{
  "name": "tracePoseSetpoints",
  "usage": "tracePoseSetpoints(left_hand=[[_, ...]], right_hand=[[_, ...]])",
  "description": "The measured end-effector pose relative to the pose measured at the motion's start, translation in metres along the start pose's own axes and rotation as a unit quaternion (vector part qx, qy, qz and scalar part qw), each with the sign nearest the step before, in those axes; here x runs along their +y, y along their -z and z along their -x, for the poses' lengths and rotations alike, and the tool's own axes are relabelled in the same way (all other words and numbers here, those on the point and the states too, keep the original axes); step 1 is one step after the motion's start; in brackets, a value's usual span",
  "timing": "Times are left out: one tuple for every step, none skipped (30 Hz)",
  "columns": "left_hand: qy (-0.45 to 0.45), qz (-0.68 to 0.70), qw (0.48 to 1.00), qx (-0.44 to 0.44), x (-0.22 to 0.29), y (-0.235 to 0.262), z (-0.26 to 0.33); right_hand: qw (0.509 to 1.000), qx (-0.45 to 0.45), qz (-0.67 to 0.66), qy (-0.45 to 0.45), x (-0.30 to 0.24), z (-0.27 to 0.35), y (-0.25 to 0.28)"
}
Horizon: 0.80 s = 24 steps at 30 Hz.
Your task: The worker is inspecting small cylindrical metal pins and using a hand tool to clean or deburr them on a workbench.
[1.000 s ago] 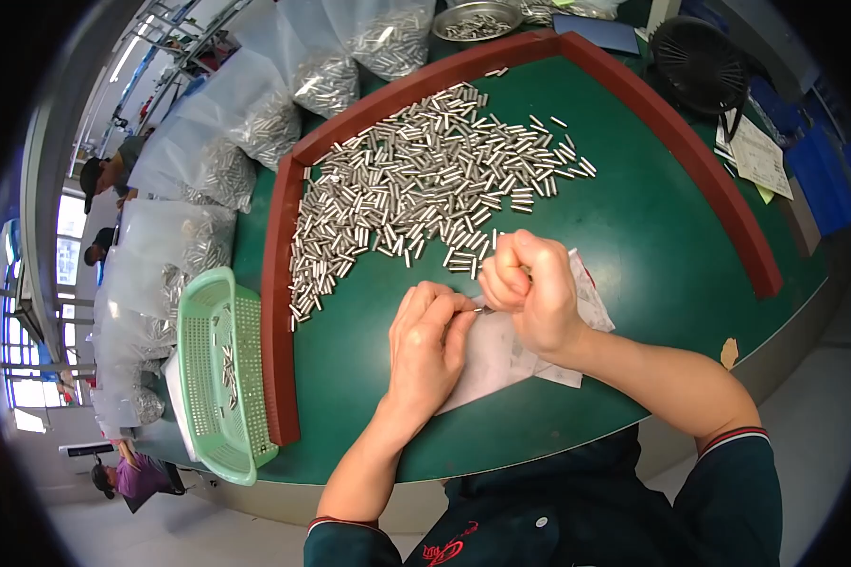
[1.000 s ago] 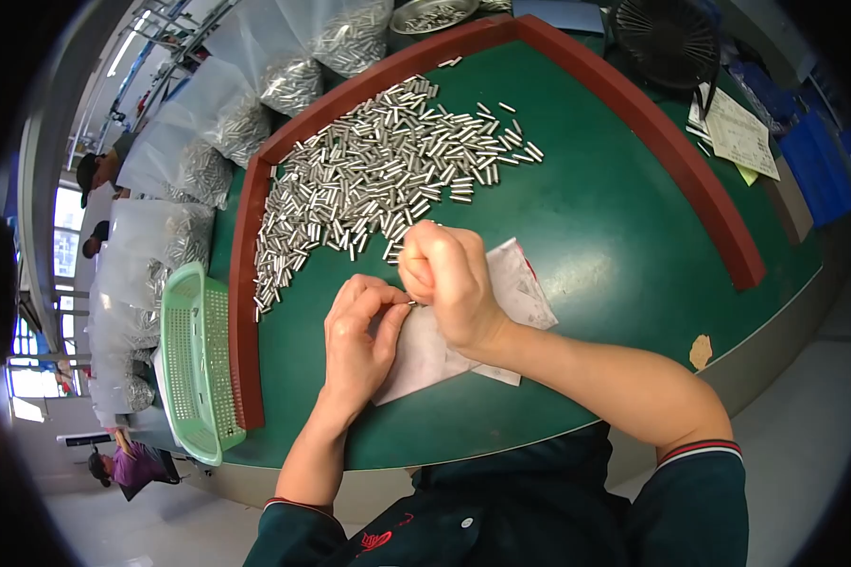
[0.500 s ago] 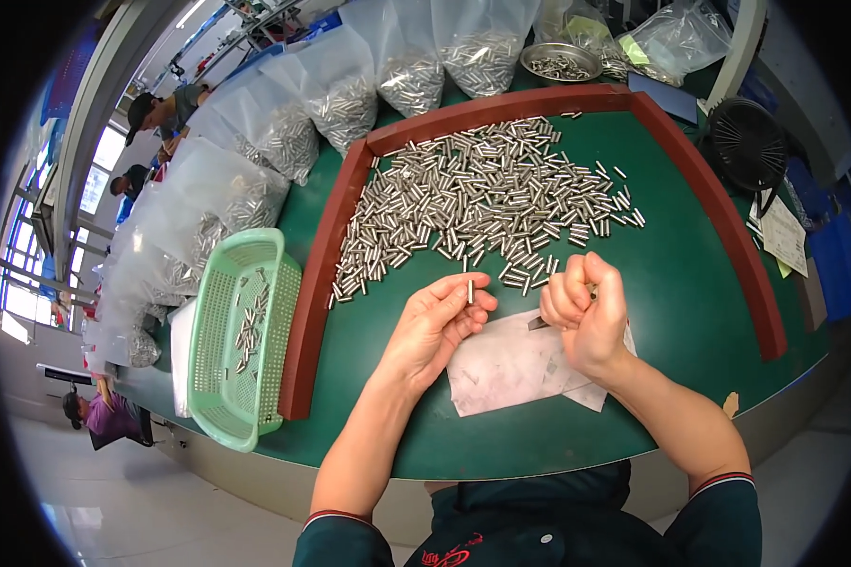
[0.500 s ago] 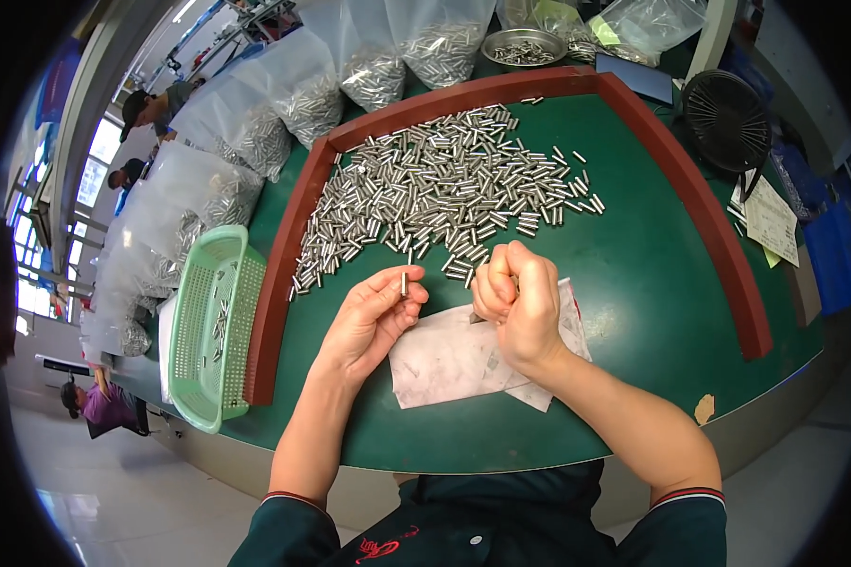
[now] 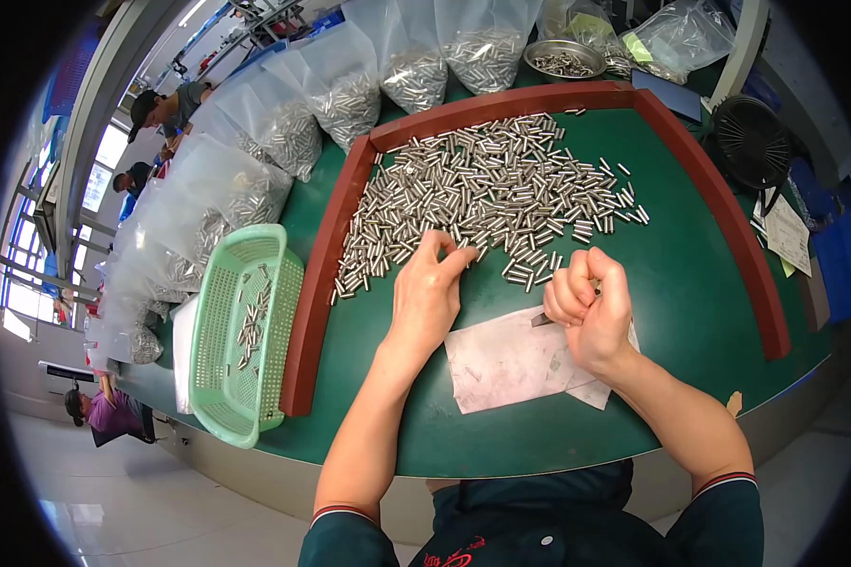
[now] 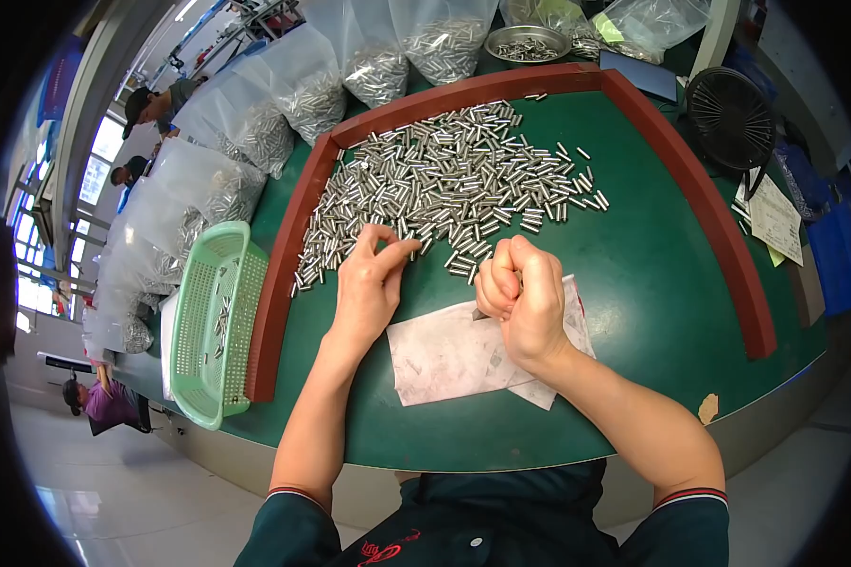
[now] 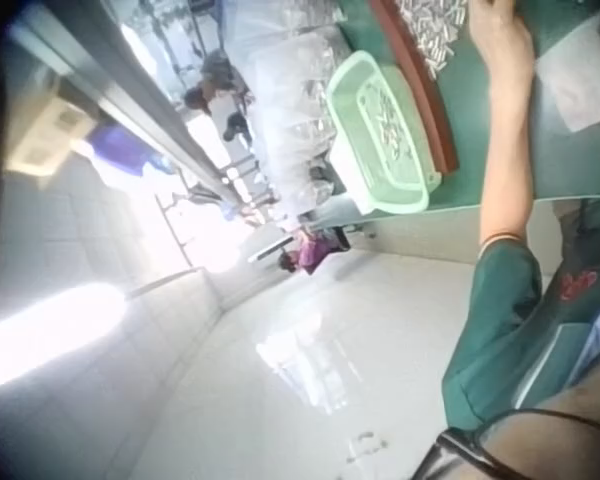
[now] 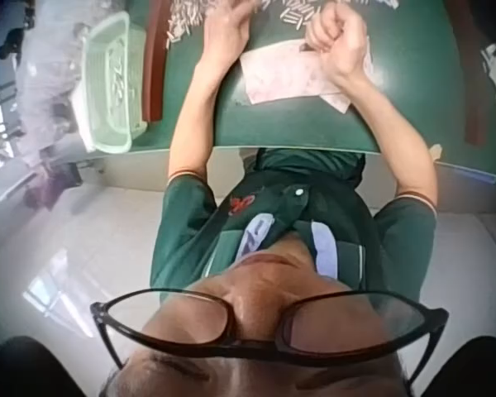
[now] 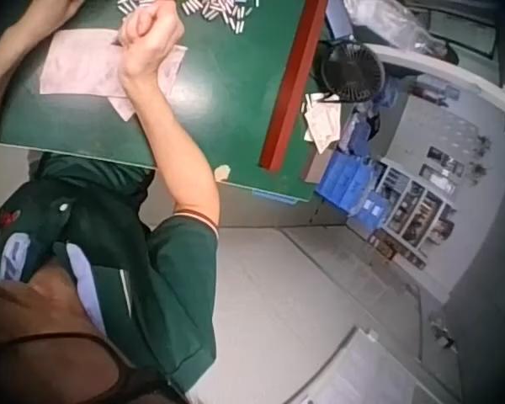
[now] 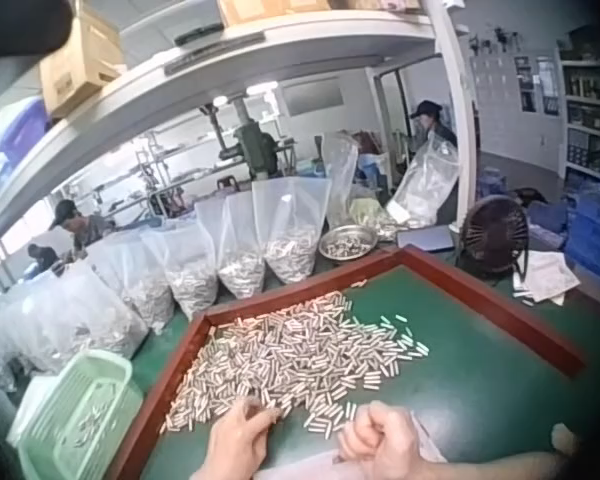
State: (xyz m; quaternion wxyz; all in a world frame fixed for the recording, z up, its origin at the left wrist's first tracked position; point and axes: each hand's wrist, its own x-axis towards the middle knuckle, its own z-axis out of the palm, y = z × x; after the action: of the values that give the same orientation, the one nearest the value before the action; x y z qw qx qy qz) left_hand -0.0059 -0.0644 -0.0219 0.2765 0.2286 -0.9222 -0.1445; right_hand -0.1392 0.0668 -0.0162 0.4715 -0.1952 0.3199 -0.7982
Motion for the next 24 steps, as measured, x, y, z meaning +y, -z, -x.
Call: tracePoseSetpoints(left_hand=[[0.000, 0.000, 1.000, 0.000, 0.000, 0.000, -0.001], [-0.010, -0.002, 1.000, -0.008, 0.000, 0.000, -0.001], [-0.020, -0.004, 1.000, -0.016, 0.000, 0.000, -0.002], [-0.021, -0.004, 1.000, -0.016, 0.000, 0.000, -0.001], [-0.001, -0.003, 1.000, -0.019, 0.000, 0.001, 0.001], [0.019, -0.003, 1.000, -0.022, 0.000, 0.001, 0.002], [0.018, -0.003, 1.000, -0.021, 0.001, 0.002, 0.003], [0.026, 0.035, 0.999, -0.011, 0.002, 0.002, 0.003], [0.033, 0.072, 0.997, -0.001, 0.003, 0.003, 0.004], [0.099, 0.150, 0.983, -0.018, 0.005, 0.007, 0.005], [0.164, 0.227, 0.959, -0.035, 0.007, 0.009, 0.006], [0.180, 0.372, 0.910, -0.016, 0.004, 0.005, 0.008], [0.238, 0.453, 0.858, -0.039, 0.006, 0.009, 0.008], [0.291, 0.528, 0.795, -0.062, 0.009, 0.014, 0.009], [0.278, 0.571, 0.769, -0.068, 0.006, 0.011, 0.011], [0.277, 0.571, 0.770, -0.065, 0.007, 0.012, 0.011], [0.285, 0.595, 0.749, -0.065, 0.009, 0.012, 0.011], [0.292, 0.618, 0.727, -0.064, 0.009, 0.013, 0.011], [0.290, 0.635, 0.712, -0.075, 0.007, 0.013, 0.012], [0.290, 0.635, 0.712, -0.073, 0.007, 0.014, 0.012], [0.295, 0.646, 0.700, -0.074, 0.007, 0.014, 0.012], [0.299, 0.657, 0.688, -0.076, 0.008, 0.014, 0.012], [0.299, 0.657, 0.688, -0.075, 0.008, 0.015, 0.012], [0.304, 0.661, 0.682, -0.075, 0.008, 0.015, 0.012]], right_hand=[[1.000, 0.001, 0.000, 0.001, 0.000, 0.000, 0.001], [1.000, 0.002, 0.000, 0.002, -0.001, 0.000, 0.001], [1.000, 0.002, 0.000, 0.003, -0.001, 0.000, 0.001], [1.000, 0.007, 0.000, -0.001, -0.001, 0.000, 0.000], [1.000, 0.012, -0.001, -0.004, -0.002, 0.000, 0.000], [1.000, 0.011, 0.000, -0.003, -0.002, 0.000, -0.001], [1.000, 0.013, 0.000, -0.004, -0.002, -0.001, -0.001], [1.000, 0.014, 0.000, -0.005, -0.002, -0.001, -0.001], [1.000, 0.012, 0.001, -0.004, -0.002, -0.001, -0.001], [1.000, 0.012, -0.001, -0.005, -0.002, 0.000, -0.001], [1.000, 0.012, -0.002, -0.006, -0.002, 0.000, -0.001], [1.000, 0.009, 0.000, -0.005, -0.002, 0.000, -0.001], [1.000, 0.014, -0.004, -0.007, -0.002, 0.000, -0.002], [1.000, 0.020, -0.007, -0.009, -0.002, 0.000, -0.002], [1.000, 0.020, -0.009, -0.009, -0.002, 0.000, -0.002], [1.000, 0.017, -0.008, -0.009, -0.003, 0.000, -0.002], [1.000, 0.018, -0.010, -0.007, -0.003, 0.000, -0.002], [1.000, 0.019, -0.012, -0.005, -0.003, 0.000, -0.003], [1.000, 0.017, -0.011, -0.006, -0.003, 0.000, -0.003], [1.000, 0.017, -0.010, -0.006, -0.003, 0.000, -0.004], [1.000, 0.018, -0.010, -0.006, -0.003, 0.000, -0.004], [1.000, 0.017, -0.009, -0.006, -0.004, 0.000, -0.004], [1.000, 0.016, -0.009, -0.006, -0.004, 0.000, -0.004], [1.000, 0.015, -0.009, -0.005, -0.003, 0.000, -0.005]])
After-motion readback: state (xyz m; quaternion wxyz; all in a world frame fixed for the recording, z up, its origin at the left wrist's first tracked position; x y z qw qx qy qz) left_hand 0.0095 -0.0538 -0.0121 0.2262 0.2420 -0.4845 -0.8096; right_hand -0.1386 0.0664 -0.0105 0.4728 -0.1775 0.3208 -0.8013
